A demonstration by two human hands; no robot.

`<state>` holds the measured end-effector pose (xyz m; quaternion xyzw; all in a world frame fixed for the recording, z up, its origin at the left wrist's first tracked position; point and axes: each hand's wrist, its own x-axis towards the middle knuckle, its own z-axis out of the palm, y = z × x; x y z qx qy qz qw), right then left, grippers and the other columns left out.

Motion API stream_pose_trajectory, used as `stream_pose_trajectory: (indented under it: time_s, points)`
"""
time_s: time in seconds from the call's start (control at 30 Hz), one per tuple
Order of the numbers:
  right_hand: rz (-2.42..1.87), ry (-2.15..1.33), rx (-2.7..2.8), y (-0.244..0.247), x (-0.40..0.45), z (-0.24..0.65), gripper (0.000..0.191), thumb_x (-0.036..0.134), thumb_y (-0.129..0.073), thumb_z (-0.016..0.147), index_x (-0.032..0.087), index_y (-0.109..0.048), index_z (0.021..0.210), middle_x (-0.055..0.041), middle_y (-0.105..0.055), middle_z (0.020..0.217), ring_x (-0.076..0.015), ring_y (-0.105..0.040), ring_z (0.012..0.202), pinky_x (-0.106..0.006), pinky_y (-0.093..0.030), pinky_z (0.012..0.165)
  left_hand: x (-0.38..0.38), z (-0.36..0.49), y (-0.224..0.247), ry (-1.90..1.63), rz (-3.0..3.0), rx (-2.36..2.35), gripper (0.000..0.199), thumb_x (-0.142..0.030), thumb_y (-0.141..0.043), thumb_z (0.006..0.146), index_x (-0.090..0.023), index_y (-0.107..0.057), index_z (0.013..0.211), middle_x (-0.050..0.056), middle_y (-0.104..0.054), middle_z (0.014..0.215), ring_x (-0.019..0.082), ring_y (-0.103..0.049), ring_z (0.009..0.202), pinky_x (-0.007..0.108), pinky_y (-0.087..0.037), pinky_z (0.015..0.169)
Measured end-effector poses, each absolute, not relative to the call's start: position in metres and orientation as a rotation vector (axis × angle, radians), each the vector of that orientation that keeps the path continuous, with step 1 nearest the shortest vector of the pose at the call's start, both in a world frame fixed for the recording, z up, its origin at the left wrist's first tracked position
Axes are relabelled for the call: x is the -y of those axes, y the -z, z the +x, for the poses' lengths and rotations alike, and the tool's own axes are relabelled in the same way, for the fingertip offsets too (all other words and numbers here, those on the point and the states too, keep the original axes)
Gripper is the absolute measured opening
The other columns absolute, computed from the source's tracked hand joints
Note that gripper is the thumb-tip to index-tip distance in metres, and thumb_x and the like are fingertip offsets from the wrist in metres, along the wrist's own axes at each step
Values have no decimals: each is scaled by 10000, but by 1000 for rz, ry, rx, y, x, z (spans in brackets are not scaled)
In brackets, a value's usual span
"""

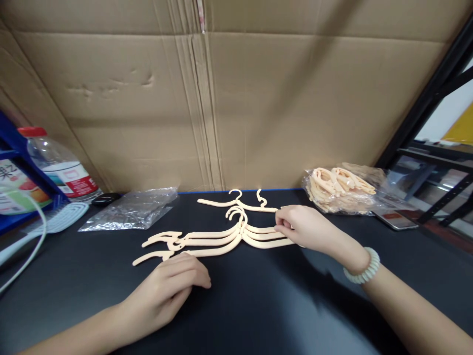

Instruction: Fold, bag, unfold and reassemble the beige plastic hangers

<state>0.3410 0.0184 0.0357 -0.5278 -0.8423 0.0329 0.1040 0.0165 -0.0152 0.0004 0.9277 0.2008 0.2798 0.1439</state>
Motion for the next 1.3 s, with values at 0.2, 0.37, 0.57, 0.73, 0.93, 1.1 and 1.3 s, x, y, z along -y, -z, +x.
stream_pose_trajectory:
  time_s: [0.2, 0.37, 0.57, 0.73, 0.93, 1.1, 1.3]
  points:
    - [-1722, 96, 2284, -38, -23, 345, 213, 315, -475, 868, 196, -611, 757, -32, -627, 667, -163, -552, 605, -263, -321, 524, 15, 17, -1, -761, 2625, -614, 353, 25, -345, 845, -197, -592, 966, 40, -660, 908, 153, -596, 839, 272, -484, 753]
    - [-1745, 77, 2135, -38, -27, 347, 230, 323, -451, 869, 191, -613, 774, -45, -655, 718, -187, -601, 677, -272, -381, 562, 15, 16, 1, -806, 2666, -585, 355, 26, -339, 844, -202, -602, 914, 34, -665, 844, 158, -589, 798, 274, -471, 711]
    - [-1631, 94, 2156, -22, -42, 353, 234, 285, -438, 886, 181, -633, 965, -75, -690, 874, -224, -609, 860, -327, -462, 730, 15, 17, 3, -851, 2670, -560, 375, 42, -329, 812, -205, -607, 861, 22, -664, 775, 152, -594, 736, 275, -464, 699]
    - [-1540, 172, 2319, -13, -54, 346, 340, 301, -388, 946, 173, -574, 1201, -109, -653, 1108, -261, -554, 1052, -402, -438, 887, 15, 17, 2, -791, 2640, -600, 379, 35, -342, 787, -202, -594, 941, 34, -659, 860, 156, -608, 796, 272, -486, 725]
    - [-1490, 65, 2453, -4, -64, 336, 407, 394, -330, 981, 231, -533, 1294, -105, -565, 1235, -248, -500, 1146, -416, -404, 934, 16, 16, 1, -759, 2622, -596, 378, 36, -352, 787, -206, -583, 963, 35, -652, 894, 159, -603, 821, 278, -488, 746]
    - [-1520, 219, 2473, 0, -68, 340, 411, 408, -315, 990, 204, -590, 1218, -111, -606, 1114, -248, -523, 1078, -407, -394, 895, 16, 15, 0, -757, 2618, -584, 381, 39, -361, 782, -210, -574, 977, 32, -649, 912, 163, -600, 840, 286, -478, 761]
    - [-1539, 490, 2517, 2, -71, 350, 385, 348, -314, 1002, 163, -602, 1176, -121, -629, 1071, -244, -536, 1050, -385, -371, 870, 17, 15, 0, -732, 2603, -595, 388, 46, -357, 779, -214, -568, 976, 28, -645, 914, 161, -593, 843, 282, -469, 762]
